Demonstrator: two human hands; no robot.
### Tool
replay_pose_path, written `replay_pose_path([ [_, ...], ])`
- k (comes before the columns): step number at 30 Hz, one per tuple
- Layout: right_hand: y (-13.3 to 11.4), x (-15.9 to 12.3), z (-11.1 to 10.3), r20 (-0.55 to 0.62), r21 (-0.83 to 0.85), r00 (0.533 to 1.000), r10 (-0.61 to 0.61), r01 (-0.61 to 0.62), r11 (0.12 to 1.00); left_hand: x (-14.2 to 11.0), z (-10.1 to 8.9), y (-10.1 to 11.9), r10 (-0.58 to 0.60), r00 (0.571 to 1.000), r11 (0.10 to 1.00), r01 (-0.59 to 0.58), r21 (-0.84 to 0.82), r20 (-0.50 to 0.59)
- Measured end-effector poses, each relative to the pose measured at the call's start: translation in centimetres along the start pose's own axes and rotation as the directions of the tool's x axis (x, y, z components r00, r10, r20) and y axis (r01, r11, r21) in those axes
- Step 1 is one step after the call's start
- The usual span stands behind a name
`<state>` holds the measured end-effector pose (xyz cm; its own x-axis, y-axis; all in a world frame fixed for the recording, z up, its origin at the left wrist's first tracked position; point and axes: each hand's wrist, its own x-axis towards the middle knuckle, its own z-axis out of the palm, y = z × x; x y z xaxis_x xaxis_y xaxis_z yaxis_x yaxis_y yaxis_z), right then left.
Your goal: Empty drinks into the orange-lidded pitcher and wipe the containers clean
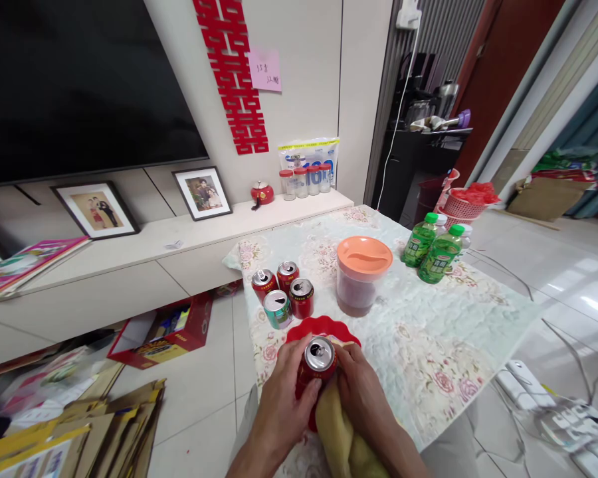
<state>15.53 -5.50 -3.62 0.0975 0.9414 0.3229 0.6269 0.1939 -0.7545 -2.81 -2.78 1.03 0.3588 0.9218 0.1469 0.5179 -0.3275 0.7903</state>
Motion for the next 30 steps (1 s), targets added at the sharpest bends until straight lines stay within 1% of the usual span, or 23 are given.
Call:
replay_pose_path([
  [4,-0.1,-0.5,-0.6,-0.016,0.019,1.000,0.008,-0.008,1.000,-0.1,0.3,0.3,-0.001,0.998,1.000,0.002,0.009,-0.058],
  [7,-1.0,-0.9,-1.8,-0.042,0.047,0.999,0.008,-0.006,0.999,-0.1,0.7,0.6,-0.051,0.998,0.998,0.049,-0.041,-0.043],
  [10,-1.9,-1.0,-2.7,-0.063,0.074,0.998,-0.020,0.024,0.997,-0.1,1.0,0.8,-0.102,0.994,0.987,0.099,-0.123,-0.024],
  [12,-2.1,-0.9,-2.8,-0.071,0.084,0.996,-0.046,0.052,0.995,0.0,1.2,0.9,-0.114,0.993,0.980,0.109,-0.164,-0.026],
  [15,-1.6,-0.4,-2.2,-0.065,0.086,0.996,-0.065,0.071,0.994,0.1,1.2,0.9,-0.115,0.993,0.976,0.111,-0.187,-0.013],
  [20,-0.6,0.0,-1.3,-0.002,0.071,0.999,-0.032,0.032,0.997,0.0,1.0,0.8,-0.085,0.995,0.976,0.093,-0.199,0.048],
  [26,-0.3,0.2,-0.9,0.093,-0.021,0.992,0.088,-0.087,0.996,-0.1,0.9,1.1,-0.104,0.994,0.981,0.107,-0.164,0.023],
  [30,-0.2,0.6,-0.9,0.158,-0.082,0.977,0.141,-0.129,0.988,0.0,0.7,1.8,-0.144,0.990,0.984,0.143,-0.103,0.002],
])
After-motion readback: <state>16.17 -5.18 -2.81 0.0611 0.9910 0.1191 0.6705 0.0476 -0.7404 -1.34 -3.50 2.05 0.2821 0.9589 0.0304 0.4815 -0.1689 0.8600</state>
